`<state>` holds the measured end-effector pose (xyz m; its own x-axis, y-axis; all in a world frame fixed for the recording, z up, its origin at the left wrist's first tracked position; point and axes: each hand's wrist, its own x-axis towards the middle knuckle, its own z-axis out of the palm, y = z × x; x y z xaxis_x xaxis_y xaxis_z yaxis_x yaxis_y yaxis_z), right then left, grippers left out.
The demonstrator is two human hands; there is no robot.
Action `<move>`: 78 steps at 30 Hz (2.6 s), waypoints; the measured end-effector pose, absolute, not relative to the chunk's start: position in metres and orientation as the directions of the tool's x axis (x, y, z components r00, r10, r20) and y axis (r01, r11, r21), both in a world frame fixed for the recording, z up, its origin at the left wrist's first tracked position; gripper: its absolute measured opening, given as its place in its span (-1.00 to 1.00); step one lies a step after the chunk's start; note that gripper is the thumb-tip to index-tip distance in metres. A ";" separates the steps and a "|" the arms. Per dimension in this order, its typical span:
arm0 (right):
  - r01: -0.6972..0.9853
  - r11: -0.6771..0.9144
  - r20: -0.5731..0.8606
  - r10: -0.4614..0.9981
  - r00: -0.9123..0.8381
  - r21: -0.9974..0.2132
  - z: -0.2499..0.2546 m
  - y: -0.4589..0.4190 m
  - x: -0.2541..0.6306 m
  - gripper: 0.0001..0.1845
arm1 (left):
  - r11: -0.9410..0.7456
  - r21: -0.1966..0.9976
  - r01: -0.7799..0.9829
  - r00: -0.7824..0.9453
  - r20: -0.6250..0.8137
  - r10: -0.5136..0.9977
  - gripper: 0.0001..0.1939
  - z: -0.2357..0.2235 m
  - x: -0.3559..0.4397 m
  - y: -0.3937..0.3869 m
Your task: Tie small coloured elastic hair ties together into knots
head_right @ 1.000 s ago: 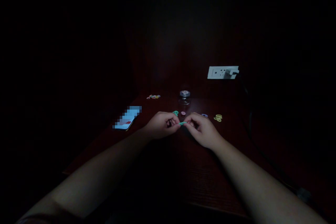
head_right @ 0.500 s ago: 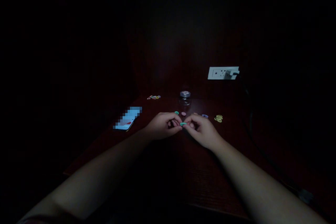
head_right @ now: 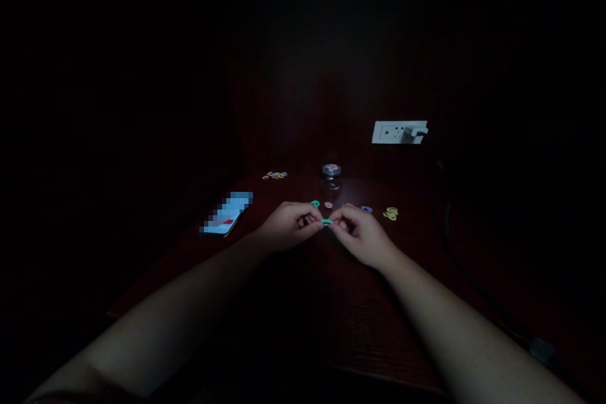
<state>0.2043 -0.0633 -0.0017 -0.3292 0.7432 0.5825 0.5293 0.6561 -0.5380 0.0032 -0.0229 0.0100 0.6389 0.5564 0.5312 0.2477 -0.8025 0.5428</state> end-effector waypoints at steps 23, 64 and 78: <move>0.327 0.535 0.477 0.844 -0.247 -0.779 -0.002 -0.064 0.201 -0.73 | -0.823 0.515 0.239 0.591 0.596 0.544 -0.73 0.009 0.006 -0.023; 0.503 0.669 0.644 0.720 -0.258 -0.547 0.001 -0.065 0.205 -0.84 | -0.827 0.505 0.249 0.563 0.619 0.547 -0.85 0.011 0.005 -0.026; 0.454 0.638 0.622 0.755 -0.209 -0.622 -0.004 -0.065 0.203 -0.85 | -0.830 0.492 0.262 0.574 0.612 0.544 -0.87 0.008 0.005 -0.023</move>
